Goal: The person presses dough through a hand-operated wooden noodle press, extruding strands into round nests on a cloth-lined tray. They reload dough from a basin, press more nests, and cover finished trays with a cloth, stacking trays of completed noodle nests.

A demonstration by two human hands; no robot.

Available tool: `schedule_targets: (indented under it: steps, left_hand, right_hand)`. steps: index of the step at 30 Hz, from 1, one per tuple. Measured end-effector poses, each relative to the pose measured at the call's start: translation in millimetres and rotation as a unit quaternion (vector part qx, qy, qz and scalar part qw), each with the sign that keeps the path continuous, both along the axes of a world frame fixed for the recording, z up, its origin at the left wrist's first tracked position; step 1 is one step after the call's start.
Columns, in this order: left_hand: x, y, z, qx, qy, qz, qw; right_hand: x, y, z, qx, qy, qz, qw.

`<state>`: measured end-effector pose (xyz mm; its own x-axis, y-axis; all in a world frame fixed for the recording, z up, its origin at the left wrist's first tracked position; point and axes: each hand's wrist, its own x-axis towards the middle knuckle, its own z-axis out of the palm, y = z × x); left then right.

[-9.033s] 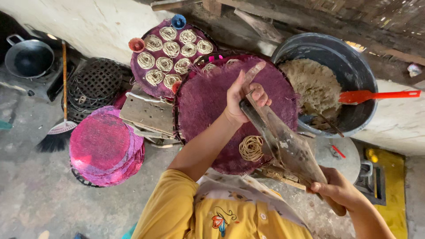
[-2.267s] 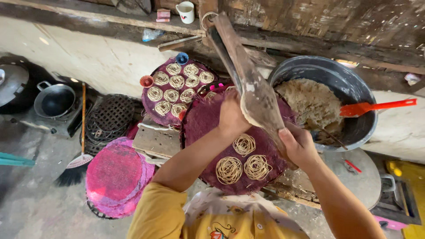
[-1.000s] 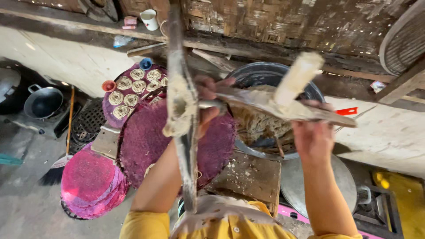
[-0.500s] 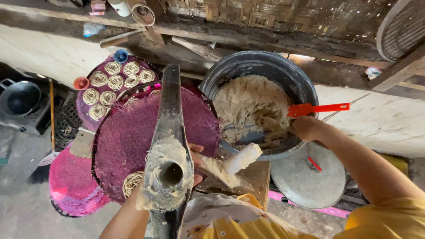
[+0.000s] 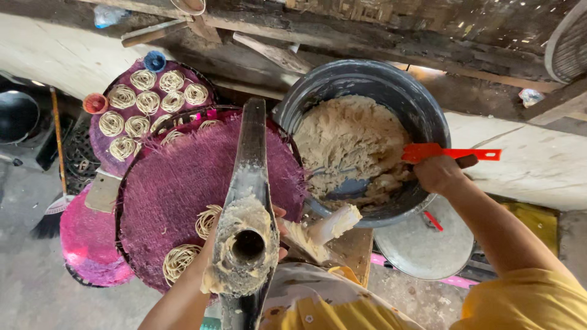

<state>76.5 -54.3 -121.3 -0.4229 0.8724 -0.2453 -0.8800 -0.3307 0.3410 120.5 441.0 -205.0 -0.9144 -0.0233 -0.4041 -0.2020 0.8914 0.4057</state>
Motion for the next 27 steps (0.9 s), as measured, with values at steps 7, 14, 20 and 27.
schedule_targets:
  steps: [7,14,20,27]
  left_hand:
    - [0.5,2.3,-8.5,-0.014,-0.036,-0.004,0.999]
    - [2.1,9.4,-1.3,-0.078,-0.044,0.011,0.996]
    - [5.6,7.6,5.1,-0.084,-0.024,0.014,0.996]
    - [4.8,7.5,-2.1,-0.098,-0.065,0.019,0.993]
  right_hand:
    - [-2.0,2.1,-5.6,-0.033,-0.090,-0.087,0.992]
    - [-2.9,-17.9,-17.6,-0.051,-0.127,-0.117,0.984]
    - [4.7,-31.1,-45.3,-0.126,-0.134,-0.155,0.971]
    - [13.7,-55.8,-67.1,-0.196,-0.119,-0.185,0.956]
